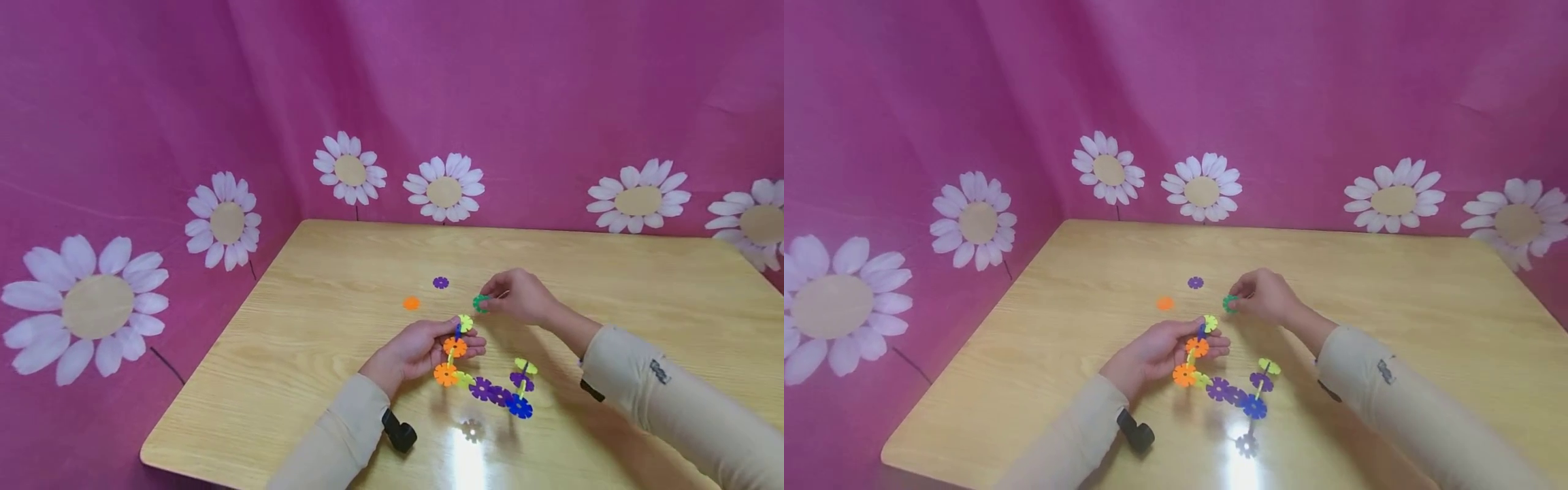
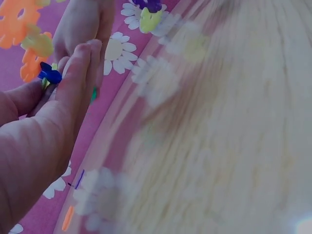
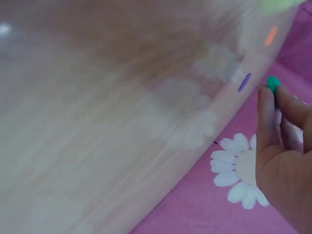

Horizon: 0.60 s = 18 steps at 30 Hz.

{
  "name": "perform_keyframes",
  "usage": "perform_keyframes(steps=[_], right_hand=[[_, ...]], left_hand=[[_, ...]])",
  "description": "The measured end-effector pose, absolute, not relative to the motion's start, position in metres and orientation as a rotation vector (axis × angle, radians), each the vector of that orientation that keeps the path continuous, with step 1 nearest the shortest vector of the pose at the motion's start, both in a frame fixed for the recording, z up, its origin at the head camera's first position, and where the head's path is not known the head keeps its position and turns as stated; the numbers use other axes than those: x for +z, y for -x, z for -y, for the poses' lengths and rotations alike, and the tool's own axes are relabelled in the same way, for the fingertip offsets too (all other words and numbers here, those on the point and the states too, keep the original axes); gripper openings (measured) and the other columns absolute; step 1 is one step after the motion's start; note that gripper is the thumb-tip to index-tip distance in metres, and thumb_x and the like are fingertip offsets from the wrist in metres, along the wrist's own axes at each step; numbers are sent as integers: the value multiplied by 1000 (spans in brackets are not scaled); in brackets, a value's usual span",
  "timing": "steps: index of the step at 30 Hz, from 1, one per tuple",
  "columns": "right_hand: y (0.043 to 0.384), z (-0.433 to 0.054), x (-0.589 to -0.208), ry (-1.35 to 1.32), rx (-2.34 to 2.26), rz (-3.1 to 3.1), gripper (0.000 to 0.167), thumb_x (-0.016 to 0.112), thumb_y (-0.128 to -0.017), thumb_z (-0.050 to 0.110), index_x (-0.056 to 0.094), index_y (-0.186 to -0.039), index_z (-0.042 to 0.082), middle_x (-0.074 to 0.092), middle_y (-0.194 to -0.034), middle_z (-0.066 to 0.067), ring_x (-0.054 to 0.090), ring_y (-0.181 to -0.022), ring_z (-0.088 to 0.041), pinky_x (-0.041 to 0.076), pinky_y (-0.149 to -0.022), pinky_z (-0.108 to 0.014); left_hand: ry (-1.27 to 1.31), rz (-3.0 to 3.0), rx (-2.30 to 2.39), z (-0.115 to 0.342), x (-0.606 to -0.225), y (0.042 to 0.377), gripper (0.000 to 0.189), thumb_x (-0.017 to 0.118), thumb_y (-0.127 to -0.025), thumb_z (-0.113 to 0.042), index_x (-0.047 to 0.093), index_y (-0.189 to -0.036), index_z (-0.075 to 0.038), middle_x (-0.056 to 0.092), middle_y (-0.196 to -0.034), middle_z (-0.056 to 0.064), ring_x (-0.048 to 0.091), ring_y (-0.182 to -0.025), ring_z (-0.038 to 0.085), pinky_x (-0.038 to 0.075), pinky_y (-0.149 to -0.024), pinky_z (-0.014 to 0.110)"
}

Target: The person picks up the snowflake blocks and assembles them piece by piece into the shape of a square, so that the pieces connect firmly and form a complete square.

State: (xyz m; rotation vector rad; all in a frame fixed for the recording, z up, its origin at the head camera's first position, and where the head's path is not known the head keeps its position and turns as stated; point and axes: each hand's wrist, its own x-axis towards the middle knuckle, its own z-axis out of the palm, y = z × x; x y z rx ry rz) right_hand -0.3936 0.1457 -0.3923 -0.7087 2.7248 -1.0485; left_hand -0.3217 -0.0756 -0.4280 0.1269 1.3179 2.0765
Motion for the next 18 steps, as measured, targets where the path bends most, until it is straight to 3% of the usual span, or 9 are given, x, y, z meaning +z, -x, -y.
perform_keyframes(steps=[9, 18], right_hand=[[347, -161, -382, 664, -1268, -2620, 14, 73, -92, 18, 73, -98, 5, 76, -92, -12, 71, -85, -30, 63, -74, -41], [326, -158, -379, 800, -1268, -2680, 11, 74, -91, 17, 77, -96, 8, 77, -90, -4, 72, -83, -23, 59, -69, -21]], left_hand=[[-66, -1322, 2121, 76, -421, 322, 49, 39, -109, -24, 45, -138, 15, 57, -137, 30, 55, -130, 39, 58, -92, 28], [-81, -1346, 2095, 72, -421, 319, 44, 41, -109, -26, 55, -132, 9, 62, -132, 27, 62, -124, 34, 53, -101, 33]])
